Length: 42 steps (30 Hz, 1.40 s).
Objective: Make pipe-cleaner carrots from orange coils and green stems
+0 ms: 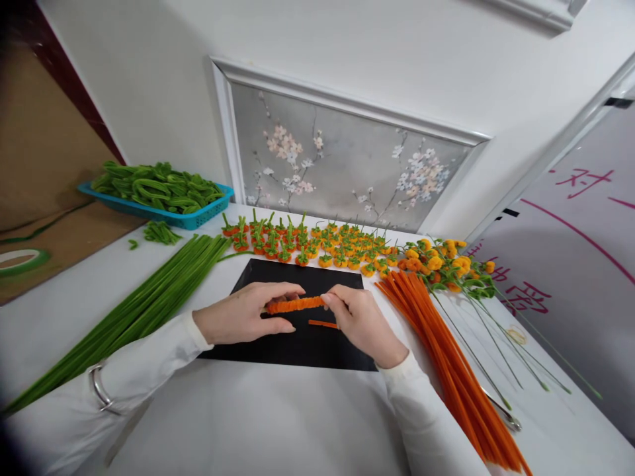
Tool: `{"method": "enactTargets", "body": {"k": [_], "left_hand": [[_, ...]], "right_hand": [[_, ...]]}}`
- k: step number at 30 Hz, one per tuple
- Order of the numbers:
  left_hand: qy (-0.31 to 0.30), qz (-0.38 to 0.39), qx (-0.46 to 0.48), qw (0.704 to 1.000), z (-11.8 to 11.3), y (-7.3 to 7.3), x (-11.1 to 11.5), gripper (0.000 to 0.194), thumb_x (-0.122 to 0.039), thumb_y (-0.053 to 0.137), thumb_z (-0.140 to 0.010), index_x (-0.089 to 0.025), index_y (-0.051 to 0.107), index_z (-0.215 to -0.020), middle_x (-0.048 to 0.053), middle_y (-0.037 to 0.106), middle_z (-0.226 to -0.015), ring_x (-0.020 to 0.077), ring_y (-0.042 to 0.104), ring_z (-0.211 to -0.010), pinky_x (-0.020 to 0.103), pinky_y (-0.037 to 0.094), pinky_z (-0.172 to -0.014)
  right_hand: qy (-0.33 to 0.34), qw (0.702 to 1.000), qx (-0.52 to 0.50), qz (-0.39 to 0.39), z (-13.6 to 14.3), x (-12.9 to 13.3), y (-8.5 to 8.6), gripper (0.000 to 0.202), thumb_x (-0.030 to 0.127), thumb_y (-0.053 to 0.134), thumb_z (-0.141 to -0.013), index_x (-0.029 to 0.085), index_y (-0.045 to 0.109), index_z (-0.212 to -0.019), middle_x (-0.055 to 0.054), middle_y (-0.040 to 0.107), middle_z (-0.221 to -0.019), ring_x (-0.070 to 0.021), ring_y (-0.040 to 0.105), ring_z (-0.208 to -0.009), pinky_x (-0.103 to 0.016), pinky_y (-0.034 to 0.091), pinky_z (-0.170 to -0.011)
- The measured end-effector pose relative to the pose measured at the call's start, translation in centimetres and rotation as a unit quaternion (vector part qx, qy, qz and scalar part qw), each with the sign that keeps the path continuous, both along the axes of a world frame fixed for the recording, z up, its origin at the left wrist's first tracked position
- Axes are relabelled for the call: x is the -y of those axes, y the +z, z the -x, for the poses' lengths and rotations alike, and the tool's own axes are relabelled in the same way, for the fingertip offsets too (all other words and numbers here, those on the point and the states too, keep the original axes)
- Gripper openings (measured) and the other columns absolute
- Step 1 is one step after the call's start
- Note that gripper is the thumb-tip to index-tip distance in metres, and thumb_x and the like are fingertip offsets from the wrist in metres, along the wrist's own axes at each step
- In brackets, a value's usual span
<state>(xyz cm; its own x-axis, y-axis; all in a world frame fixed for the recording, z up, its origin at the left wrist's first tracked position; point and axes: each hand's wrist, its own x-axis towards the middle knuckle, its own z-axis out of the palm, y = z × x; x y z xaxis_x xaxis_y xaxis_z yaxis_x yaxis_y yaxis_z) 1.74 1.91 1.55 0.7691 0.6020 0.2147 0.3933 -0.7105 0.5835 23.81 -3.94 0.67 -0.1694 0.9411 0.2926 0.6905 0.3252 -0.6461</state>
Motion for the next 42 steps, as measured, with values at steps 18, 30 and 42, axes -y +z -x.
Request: {"method": "enactTargets", "body": {"k": [18, 30, 42], "left_hand": [[-0.010, -0.127, -0.033, 0.991, -1.0, -0.5, 1.1, 0.014, -0.021, 0.044, -0.090, -0.022, 0.057, -0.084, -0.003, 0.059, -0.070, 0.0136, 0.056, -0.064, 0.022, 0.033, -0.059], [0.065, -0.091, -0.044, 0.993, 0.2, -0.8, -0.7, 0.018, -0.030, 0.044, -0.089, -0.022, 0.061, -0.088, -0.003, 0.057, -0.065, 0.0126, 0.051, -0.057, 0.021, 0.033, -0.058], [0.052, -0.015, 0.020, 0.998, 0.3, -1.5, -1.3, 0.020, -0.029, 0.048, -0.087, -0.018, 0.064, -0.085, -0.002, 0.061, -0.068, 0.0121, 0.055, -0.062, 0.020, 0.036, -0.062]], "right_hand": [[0.055, 0.991, 0.062, -0.105, 2.0, -0.1, -2.2, 0.031, 0.035, 0.043, -0.094, 0.019, 0.062, -0.074, 0.001, 0.059, -0.062, -0.0112, 0.053, -0.056, -0.022, 0.035, -0.056], [-0.025, 0.998, 0.040, -0.047, -3.0, -1.2, -1.4, 0.037, 0.039, 0.044, -0.092, 0.019, 0.054, -0.062, 0.002, 0.054, -0.050, -0.0107, 0.048, -0.047, -0.021, 0.035, -0.049], [-0.161, 0.974, 0.156, 0.029, -8.4, -3.5, -5.4, 0.047, 0.052, 0.036, -0.089, 0.019, 0.056, -0.061, -0.003, 0.057, -0.051, -0.0153, 0.054, -0.049, -0.024, 0.036, -0.050]]}}
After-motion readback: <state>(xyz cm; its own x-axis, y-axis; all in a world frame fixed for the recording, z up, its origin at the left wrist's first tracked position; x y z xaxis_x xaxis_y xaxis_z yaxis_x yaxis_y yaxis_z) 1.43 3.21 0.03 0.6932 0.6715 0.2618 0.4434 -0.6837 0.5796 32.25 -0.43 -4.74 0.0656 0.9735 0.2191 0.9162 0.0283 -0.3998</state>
